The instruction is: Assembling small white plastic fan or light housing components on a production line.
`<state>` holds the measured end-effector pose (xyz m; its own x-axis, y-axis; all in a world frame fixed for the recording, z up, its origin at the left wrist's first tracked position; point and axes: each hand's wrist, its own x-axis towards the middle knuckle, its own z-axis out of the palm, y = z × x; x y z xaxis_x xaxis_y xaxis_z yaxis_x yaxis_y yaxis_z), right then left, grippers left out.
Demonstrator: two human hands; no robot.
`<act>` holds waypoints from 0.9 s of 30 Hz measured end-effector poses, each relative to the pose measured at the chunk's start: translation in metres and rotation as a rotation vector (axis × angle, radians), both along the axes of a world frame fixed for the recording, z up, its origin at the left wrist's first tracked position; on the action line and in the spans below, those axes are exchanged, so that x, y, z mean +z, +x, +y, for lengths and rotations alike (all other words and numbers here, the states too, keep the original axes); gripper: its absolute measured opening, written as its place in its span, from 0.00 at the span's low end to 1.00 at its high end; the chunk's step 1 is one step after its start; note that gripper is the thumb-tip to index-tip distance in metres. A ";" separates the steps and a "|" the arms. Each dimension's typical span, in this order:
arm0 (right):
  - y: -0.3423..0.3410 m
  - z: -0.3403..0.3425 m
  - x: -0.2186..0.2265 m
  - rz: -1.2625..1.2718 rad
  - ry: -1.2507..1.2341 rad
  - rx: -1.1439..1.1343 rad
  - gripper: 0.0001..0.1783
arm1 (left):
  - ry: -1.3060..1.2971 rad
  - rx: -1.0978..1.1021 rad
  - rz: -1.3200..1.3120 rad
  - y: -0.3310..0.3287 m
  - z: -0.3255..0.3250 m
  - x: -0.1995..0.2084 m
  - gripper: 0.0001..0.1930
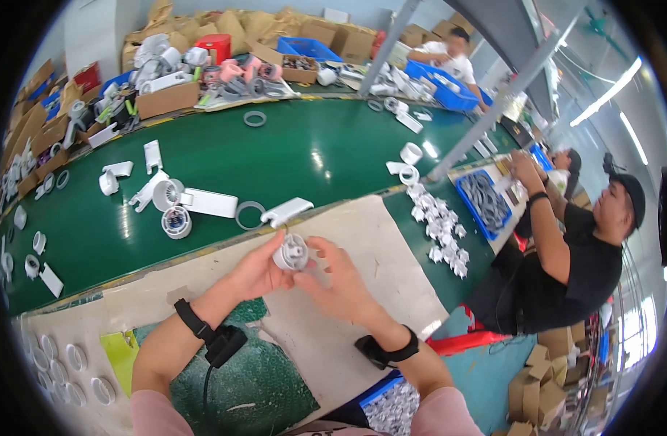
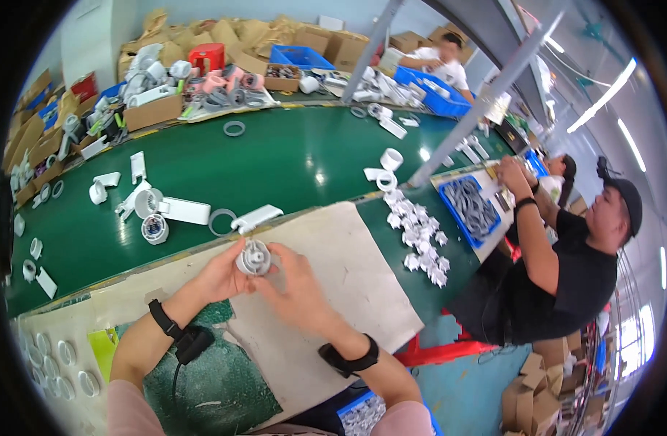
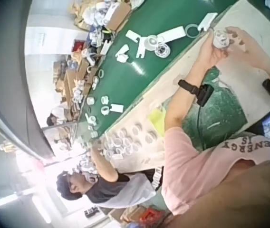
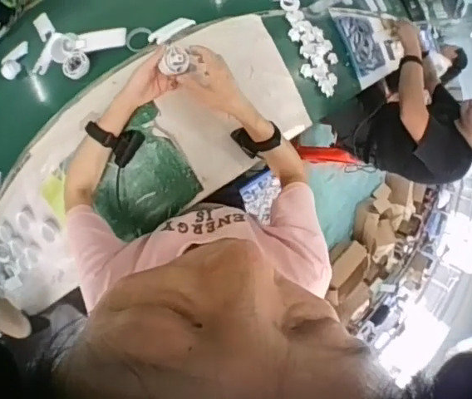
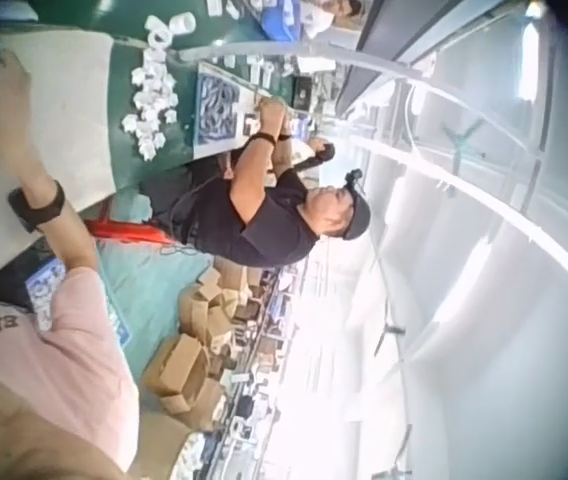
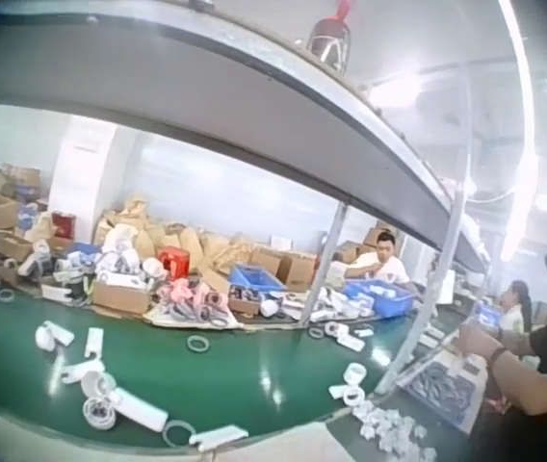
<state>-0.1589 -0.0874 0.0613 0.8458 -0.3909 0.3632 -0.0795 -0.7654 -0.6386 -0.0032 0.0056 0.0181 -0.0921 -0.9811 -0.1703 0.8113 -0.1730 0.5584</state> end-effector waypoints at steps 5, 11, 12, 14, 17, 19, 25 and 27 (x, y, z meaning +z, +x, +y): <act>-0.091 -0.093 -0.028 0.132 0.153 -0.380 0.20 | -0.177 0.108 -0.044 0.006 -0.002 -0.013 0.25; -0.155 -0.182 -0.037 0.401 -0.481 -0.790 0.16 | -0.159 0.109 -0.040 0.007 0.000 -0.015 0.22; -0.159 -0.194 -0.039 0.400 -0.487 -0.783 0.16 | -0.165 0.123 -0.050 0.007 -0.001 -0.015 0.21; -0.161 -0.211 -0.043 0.528 -0.420 -0.679 0.16 | -0.164 0.160 -0.066 0.005 -0.001 -0.010 0.21; -0.146 -0.218 -0.041 0.595 -0.399 -0.663 0.16 | -0.181 0.191 -0.045 0.006 0.002 -0.010 0.20; -0.132 -0.213 -0.036 0.612 -0.388 -0.652 0.16 | -0.201 0.196 -0.006 0.009 0.002 -0.013 0.20; -0.060 -0.152 0.012 0.517 -0.561 -0.522 0.15 | -0.253 0.181 0.028 0.006 -0.006 -0.015 0.19; -0.014 -0.099 0.026 0.337 -0.442 -0.399 0.15 | -0.229 0.233 -0.135 0.007 0.000 -0.014 0.20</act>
